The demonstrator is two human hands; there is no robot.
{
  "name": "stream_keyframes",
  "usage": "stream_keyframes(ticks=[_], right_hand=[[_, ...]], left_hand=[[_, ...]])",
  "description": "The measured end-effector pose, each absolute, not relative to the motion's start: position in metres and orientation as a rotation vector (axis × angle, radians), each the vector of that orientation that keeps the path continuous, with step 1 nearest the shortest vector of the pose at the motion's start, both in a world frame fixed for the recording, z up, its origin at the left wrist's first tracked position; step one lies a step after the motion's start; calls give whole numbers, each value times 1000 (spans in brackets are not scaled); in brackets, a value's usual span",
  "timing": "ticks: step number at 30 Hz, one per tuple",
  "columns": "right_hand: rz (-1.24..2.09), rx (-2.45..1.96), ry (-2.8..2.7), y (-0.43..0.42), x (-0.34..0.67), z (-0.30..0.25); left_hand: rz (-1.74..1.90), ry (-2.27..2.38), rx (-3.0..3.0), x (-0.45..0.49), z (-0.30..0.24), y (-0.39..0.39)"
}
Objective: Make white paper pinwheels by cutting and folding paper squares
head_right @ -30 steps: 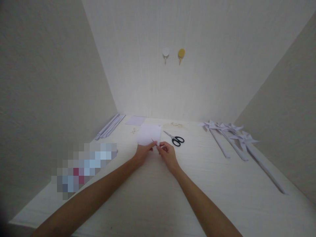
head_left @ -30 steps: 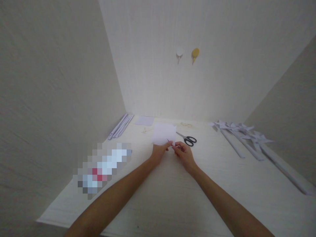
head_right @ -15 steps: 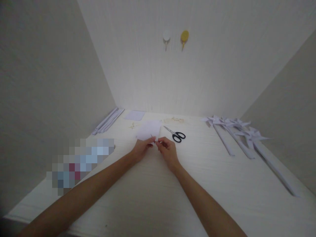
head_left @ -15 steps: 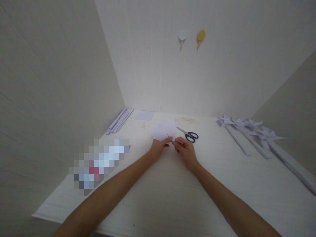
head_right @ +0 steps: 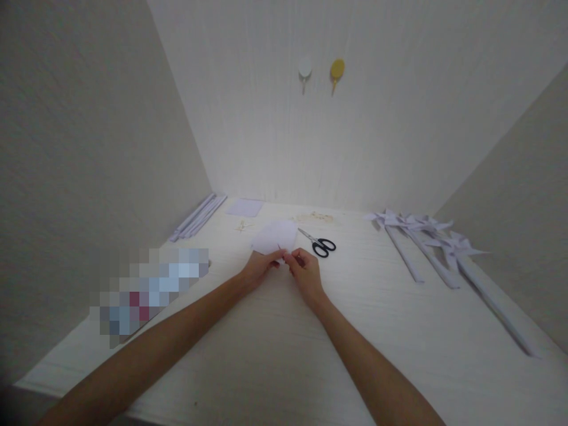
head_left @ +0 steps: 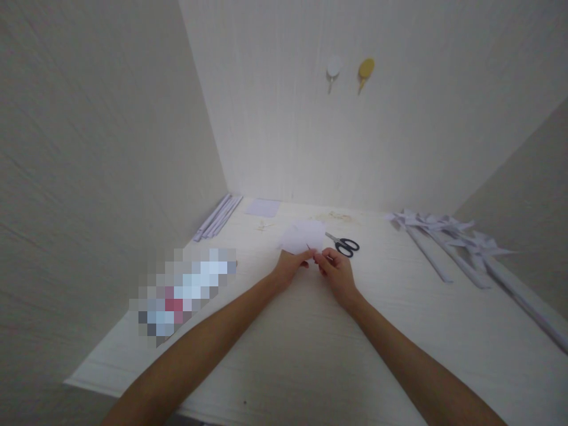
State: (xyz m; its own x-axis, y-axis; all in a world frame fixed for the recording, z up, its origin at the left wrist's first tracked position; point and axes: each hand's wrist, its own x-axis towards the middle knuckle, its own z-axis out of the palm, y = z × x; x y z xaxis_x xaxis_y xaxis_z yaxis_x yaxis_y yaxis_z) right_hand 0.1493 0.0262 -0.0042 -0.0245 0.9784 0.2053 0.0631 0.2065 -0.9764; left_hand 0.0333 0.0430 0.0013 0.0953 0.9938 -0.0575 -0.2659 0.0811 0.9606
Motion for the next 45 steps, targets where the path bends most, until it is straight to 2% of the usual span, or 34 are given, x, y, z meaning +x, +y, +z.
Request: stream_keyframes(ticks=[18, 33, 38, 45], right_hand=[[952, -1157, -1529, 27, 146, -8], [1072, -1055, -1581, 26, 149, -1], [1183, -997, -1402, 26, 149, -4], [1172, -984, -1187, 33, 151, -13]], left_hand=[[1297, 912, 919, 33, -6, 50], [1286, 914, 915, 33, -4, 47], [1328, 835, 769, 31, 1, 49], [1447, 793, 639, 26, 2, 57]])
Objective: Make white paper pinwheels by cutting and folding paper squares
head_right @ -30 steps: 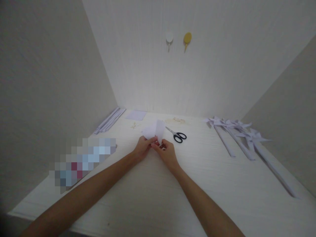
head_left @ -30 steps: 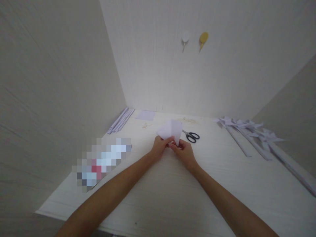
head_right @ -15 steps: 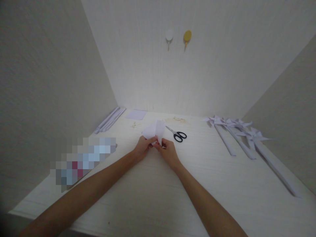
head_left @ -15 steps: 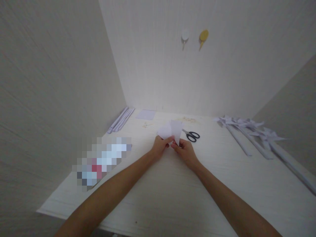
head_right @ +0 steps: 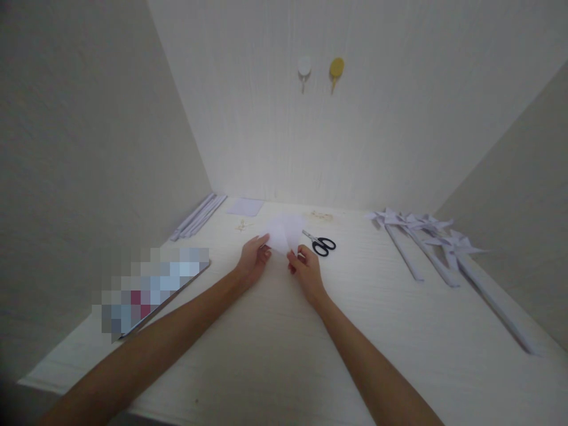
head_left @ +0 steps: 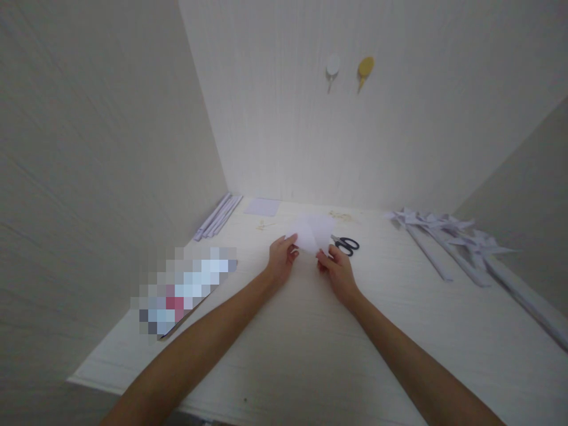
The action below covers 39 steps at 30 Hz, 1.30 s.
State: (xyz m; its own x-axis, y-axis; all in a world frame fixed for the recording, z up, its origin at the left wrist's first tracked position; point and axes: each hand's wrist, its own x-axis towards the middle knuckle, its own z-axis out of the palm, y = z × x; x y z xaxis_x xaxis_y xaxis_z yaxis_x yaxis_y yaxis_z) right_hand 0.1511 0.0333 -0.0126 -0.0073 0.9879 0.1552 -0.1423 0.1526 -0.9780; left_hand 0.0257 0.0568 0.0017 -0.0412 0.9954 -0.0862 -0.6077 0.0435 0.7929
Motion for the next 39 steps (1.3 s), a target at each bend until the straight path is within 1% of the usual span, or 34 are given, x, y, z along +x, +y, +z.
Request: stream_keyframes(ticks=[5, 13, 18, 24, 39], right_hand=[[1176, -947, -1001, 35, 151, -11], [1149, -933, -792, 40, 157, -5], [1209, -970, -960, 38, 154, -4], [1237, -1033, -1226, 33, 152, -3], [1189, -1032, -1353, 35, 153, -10]], left_hand=[[1423, 814, 714, 27, -1, 55], [1176, 833, 951, 29, -2, 50], [1284, 963, 1008, 31, -1, 48], [1303, 982, 967, 32, 1, 47], [1359, 845, 796, 30, -2, 51]])
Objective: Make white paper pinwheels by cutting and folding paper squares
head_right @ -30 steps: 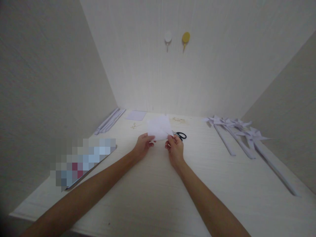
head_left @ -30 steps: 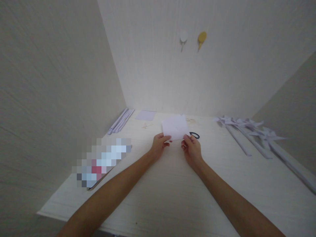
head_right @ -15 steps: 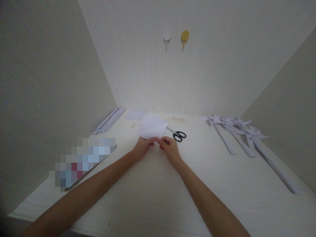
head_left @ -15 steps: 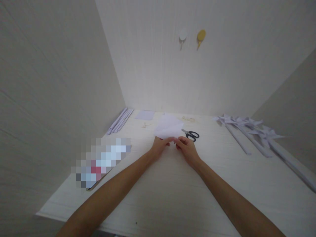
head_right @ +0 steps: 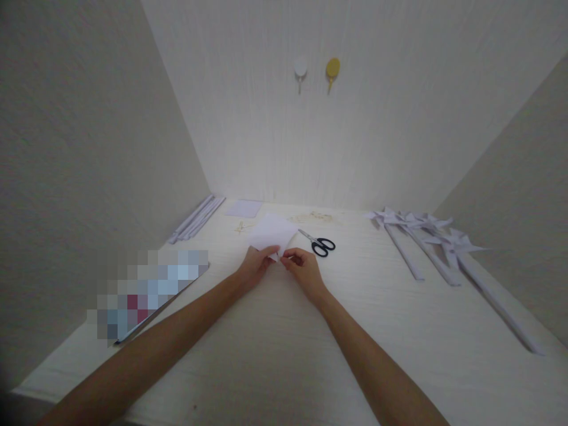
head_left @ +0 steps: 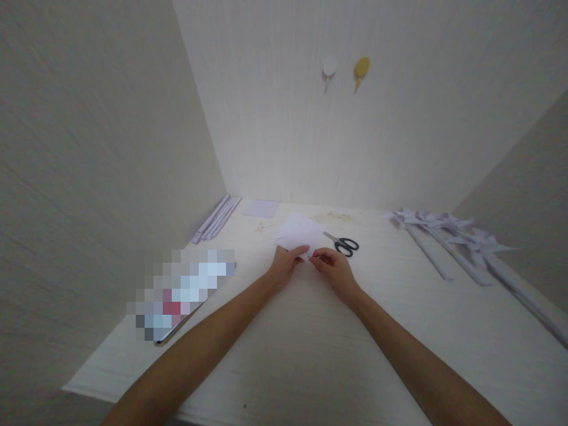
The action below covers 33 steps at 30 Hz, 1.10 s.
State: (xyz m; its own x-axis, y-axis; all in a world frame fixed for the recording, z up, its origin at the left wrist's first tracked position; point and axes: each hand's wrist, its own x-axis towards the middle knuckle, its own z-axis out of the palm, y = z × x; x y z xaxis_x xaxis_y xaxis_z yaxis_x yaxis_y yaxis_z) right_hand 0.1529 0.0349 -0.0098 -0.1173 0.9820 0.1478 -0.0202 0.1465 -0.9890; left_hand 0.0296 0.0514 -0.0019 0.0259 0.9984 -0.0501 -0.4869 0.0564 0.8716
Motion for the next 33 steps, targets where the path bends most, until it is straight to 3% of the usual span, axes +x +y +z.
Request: stream_keyframes(ticks=[33], right_hand=[[1075, -1191, -1386, 29, 150, 4]], left_hand=[[1343, 926, 947, 30, -3, 48]])
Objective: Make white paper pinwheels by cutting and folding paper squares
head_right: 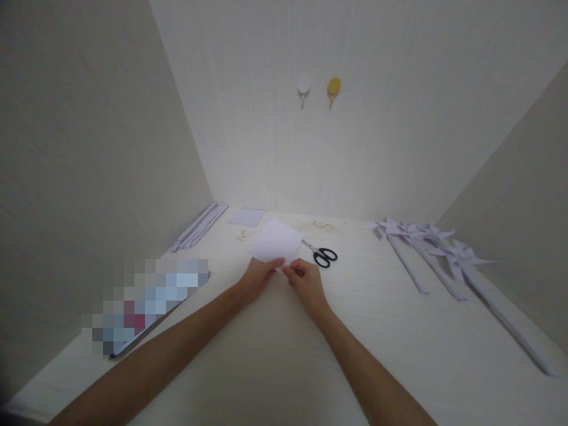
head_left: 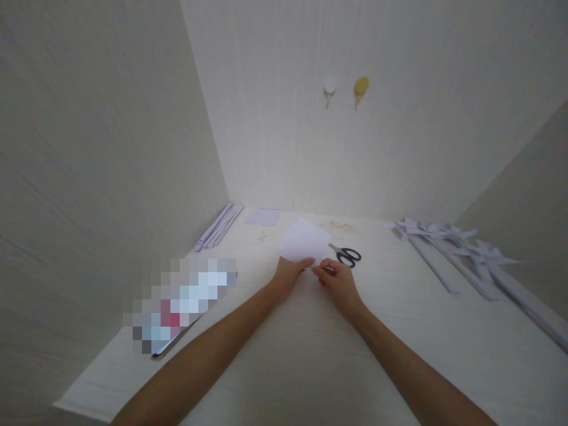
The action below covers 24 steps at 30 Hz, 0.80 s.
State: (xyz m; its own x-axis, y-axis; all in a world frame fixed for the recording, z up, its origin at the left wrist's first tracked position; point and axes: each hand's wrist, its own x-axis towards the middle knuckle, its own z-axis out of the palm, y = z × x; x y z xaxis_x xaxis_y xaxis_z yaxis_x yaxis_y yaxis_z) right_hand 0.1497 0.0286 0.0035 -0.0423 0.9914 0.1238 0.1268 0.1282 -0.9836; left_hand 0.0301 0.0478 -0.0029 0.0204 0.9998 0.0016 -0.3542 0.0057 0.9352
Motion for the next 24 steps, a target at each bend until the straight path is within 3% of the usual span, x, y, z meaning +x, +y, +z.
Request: stream_keyframes(ticks=[24], right_hand=[[984, -1253, -1600, 37, 149, -8]], left_hand=[[1310, 895, 990, 28, 2, 46]])
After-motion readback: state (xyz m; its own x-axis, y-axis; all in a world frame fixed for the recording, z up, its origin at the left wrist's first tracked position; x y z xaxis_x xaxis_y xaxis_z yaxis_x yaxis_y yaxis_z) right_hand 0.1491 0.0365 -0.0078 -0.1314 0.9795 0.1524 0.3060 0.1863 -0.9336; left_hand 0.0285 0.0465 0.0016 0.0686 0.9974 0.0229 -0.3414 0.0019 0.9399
